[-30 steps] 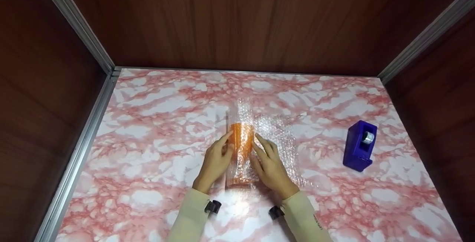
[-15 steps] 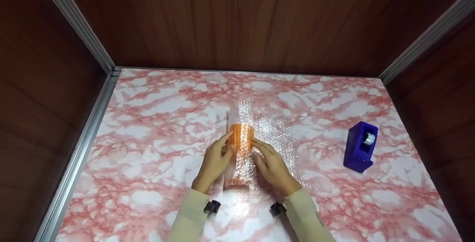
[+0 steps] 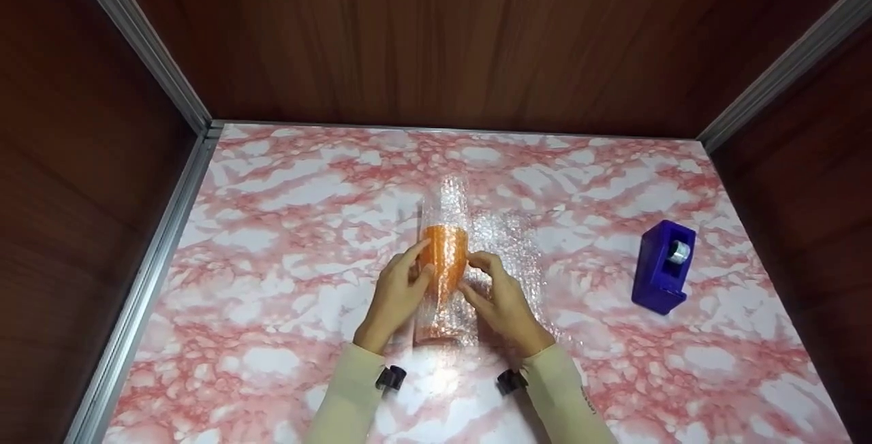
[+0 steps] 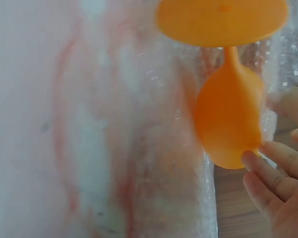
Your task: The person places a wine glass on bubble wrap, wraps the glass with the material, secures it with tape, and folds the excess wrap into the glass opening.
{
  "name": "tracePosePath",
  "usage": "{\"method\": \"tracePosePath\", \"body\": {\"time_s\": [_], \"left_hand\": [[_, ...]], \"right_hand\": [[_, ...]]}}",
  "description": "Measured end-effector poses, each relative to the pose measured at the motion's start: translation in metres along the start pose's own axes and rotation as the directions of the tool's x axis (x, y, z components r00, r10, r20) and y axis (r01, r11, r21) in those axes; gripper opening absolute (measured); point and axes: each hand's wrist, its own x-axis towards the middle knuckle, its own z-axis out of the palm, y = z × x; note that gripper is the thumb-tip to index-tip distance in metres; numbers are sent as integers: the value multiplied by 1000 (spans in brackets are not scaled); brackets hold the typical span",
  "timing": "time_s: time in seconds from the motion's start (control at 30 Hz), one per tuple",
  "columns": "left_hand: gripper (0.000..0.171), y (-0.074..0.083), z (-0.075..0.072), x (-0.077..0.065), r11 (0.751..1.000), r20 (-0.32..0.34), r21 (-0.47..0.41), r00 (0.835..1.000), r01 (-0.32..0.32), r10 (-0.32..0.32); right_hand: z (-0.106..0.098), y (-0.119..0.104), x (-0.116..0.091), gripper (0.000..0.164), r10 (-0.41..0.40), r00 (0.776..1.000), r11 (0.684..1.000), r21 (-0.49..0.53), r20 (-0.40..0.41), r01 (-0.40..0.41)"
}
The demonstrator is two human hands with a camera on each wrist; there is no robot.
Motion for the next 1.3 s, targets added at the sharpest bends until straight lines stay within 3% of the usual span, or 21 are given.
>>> {"method": "tracePosePath", "body": {"time_s": [0.23,0.4,0.73,0.9,1.1,1.3], "left_hand": [[58,1,-1,-1,998,17,-53,999,43,-42],[55,1,-1,1,998,22,-32,998,53,-52],[48,4,2,1,1000,-2,-9,1000,30,-30],[49,4,1,1,999,11,-15,999,35,-35],[49,3,0,2,1000,26,19,999,19,-19],[49,3,0,1,999,24,-30,999,27,-27]], "right_hand": [[2,4,-4,54,-33,999,998,-47,-4,33],[2,4,-7,54,43,999,997,58,21,-45],[0,4,-10,50,170,982,980,87,80,-177],[-1,6,-11,54,158,983,978,126,92,-169],[-2,7,-11,54,125,989,989,74,83,-131],[-2,3,-11,53,209,971,973,80,113,-218]]}}
